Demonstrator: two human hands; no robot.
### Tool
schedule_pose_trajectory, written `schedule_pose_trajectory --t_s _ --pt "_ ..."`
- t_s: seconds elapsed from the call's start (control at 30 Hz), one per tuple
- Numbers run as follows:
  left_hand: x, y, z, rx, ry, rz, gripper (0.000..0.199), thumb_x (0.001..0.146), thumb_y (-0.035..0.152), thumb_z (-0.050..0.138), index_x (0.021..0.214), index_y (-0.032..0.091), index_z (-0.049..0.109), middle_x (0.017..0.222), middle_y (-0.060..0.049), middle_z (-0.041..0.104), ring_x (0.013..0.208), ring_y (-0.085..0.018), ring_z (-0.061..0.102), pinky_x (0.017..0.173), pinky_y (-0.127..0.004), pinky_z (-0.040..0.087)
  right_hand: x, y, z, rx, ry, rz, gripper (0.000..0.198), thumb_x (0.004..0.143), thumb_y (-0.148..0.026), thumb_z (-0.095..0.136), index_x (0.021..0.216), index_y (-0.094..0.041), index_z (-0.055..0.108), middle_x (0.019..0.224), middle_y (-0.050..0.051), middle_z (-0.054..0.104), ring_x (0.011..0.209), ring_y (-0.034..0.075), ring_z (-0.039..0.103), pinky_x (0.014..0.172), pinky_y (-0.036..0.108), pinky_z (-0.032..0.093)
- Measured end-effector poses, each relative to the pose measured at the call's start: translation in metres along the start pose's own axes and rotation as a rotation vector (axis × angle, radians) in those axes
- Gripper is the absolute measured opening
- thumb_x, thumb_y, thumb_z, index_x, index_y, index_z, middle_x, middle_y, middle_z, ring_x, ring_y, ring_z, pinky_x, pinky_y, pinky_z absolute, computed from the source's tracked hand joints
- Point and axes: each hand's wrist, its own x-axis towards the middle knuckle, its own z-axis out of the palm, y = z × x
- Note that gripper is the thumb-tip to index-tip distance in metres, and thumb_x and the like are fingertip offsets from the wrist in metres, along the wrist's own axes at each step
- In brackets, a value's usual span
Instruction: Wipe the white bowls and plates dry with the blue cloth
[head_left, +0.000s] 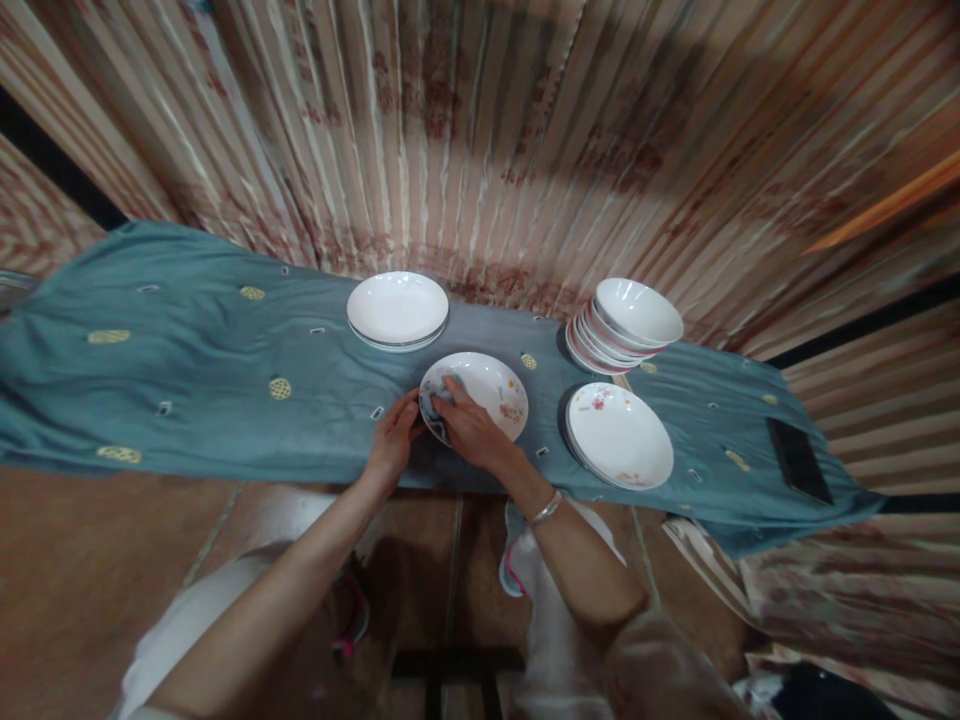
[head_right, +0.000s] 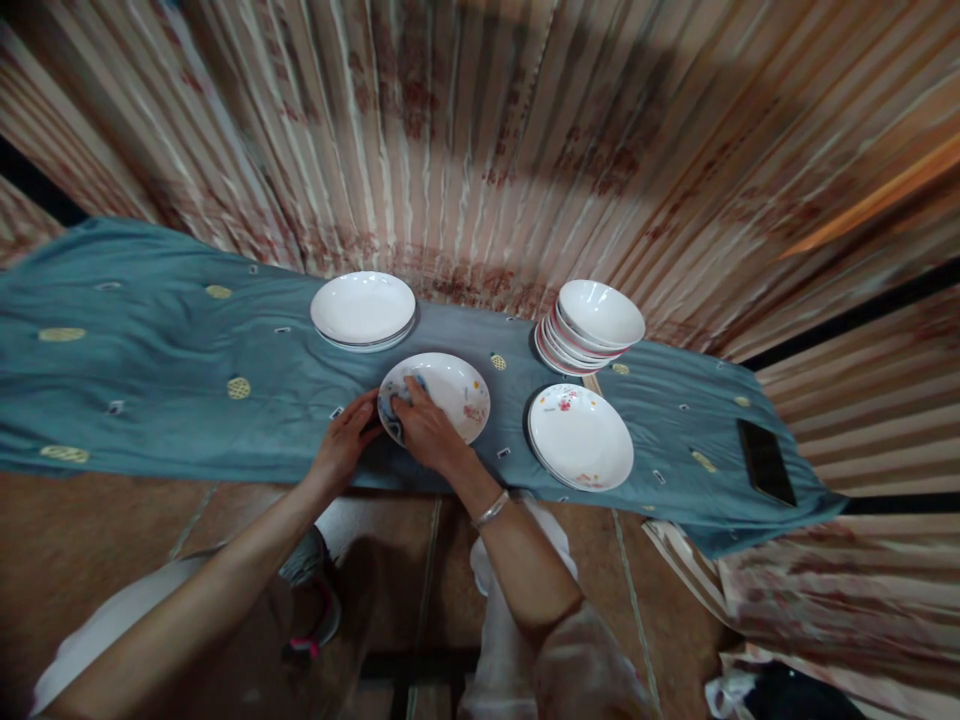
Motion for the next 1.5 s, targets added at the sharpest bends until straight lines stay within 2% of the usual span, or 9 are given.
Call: schedule_pose_trajectory --t_s 0.13,0.33,0.47,0.57,0.67,0.9,1.2,1.37,1.5 --pt "0.002 -0.003 -0.001 -0.002 0.024 -0.007 0.049 0.064 0.048 0.081 0.101 0.018 0.073 0.117 -0.010 0.073 0.112 -0.029 0.065 0.090 -0.041 0.057 0.005 -0.004 -0.002 0.062 0.044 0.015 0.050 0.093 -0.006 0.040 0.142 -0.012 0.051 0.149 0.019 0.045 0.138 0.027 0.050 0.110 0.042 0.051" --pt "0.001 -0.003 -0.002 0.009 -0.006 0.000 0.044 0.068 0.048 0.078 0.102 0.020 0.074 0.117 -0.009 0.073 0.112 -0.029 0.064 0.088 -0.039 0.057 0.005 0.002 0.001 0.176 0.150 -0.061 0.062 0.092 -0.010 0.041 0.153 -0.009 0.034 0.153 0.021 0.043 0.148 0.029 0.036 0.120 0.053 0.039" --pt "0.001 -0.003 -0.003 0.026 -0.003 0.007 0.047 0.068 0.049 0.078 0.104 0.019 0.073 0.113 -0.008 0.073 0.110 -0.027 0.064 0.086 -0.037 0.057 0.001 0.006 -0.001 0.139 0.202 -0.137 0.061 0.090 -0.010 0.044 0.151 -0.010 0.041 0.154 0.018 0.045 0.147 0.029 0.037 0.123 0.055 0.033" --pt "0.001 -0.004 -0.003 0.024 -0.005 0.004 0.049 0.069 0.050 0.078 0.106 0.018 0.072 0.116 -0.009 0.073 0.113 -0.028 0.064 0.087 -0.037 0.057 -0.002 0.006 -0.003 0.111 0.198 -0.149 0.053 0.092 -0.011 0.045 0.145 -0.013 0.050 0.146 0.018 0.054 0.138 0.028 0.048 0.119 0.053 0.038" --pt "0.000 -0.002 -0.003 0.041 -0.006 0.001 0.048 0.070 0.049 0.077 0.106 0.019 0.072 0.119 -0.009 0.072 0.116 -0.029 0.063 0.090 -0.037 0.057 -0.002 0.004 -0.003 0.106 0.122 -0.174 0.050 0.095 -0.010 0.040 0.143 -0.011 0.053 0.142 0.018 0.058 0.134 0.025 0.052 0.117 0.049 0.041" --pt "-0.002 0.001 0.001 0.028 0.048 -0.018 0.043 0.067 0.046 0.078 0.100 0.019 0.073 0.117 -0.009 0.073 0.115 -0.029 0.064 0.092 -0.041 0.057 0.007 0.002 0.004 0.105 0.064 -0.171 0.062 0.093 -0.005 0.036 0.154 -0.009 0.037 0.155 0.021 0.044 0.147 0.026 0.038 0.121 0.052 0.035" --pt "-0.003 0.002 0.000 0.053 0.017 -0.005 0.052 0.066 0.051 0.079 0.105 0.018 0.073 0.124 -0.011 0.071 0.120 -0.031 0.062 0.097 -0.043 0.054 0.026 0.003 0.002 0.003 0.129 -0.095 0.052 0.100 -0.020 0.042 0.150 -0.008 0.042 0.151 0.023 0.044 0.140 0.029 0.042 0.117 0.051 0.037" --pt "-0.004 0.004 0.000 0.063 -0.039 0.018 0.056 0.069 0.056 0.076 0.109 0.017 0.071 0.122 -0.013 0.072 0.120 -0.032 0.063 0.096 -0.044 0.055 0.033 0.013 0.001 -0.069 0.131 -0.039 0.054 0.098 -0.015 0.042 0.151 -0.009 0.041 0.156 0.021 0.040 0.139 0.029 0.043 0.117 0.050 0.036" --pt "-0.004 0.006 0.001 0.070 -0.047 0.007 0.056 0.068 0.059 0.077 0.107 0.019 0.071 0.122 -0.012 0.072 0.119 -0.033 0.063 0.093 -0.043 0.056 0.032 0.023 -0.004 -0.156 0.129 0.041 0.059 0.094 -0.005 0.036 0.153 -0.007 0.037 0.159 0.021 0.038 0.141 0.028 0.041 0.117 0.048 0.035"
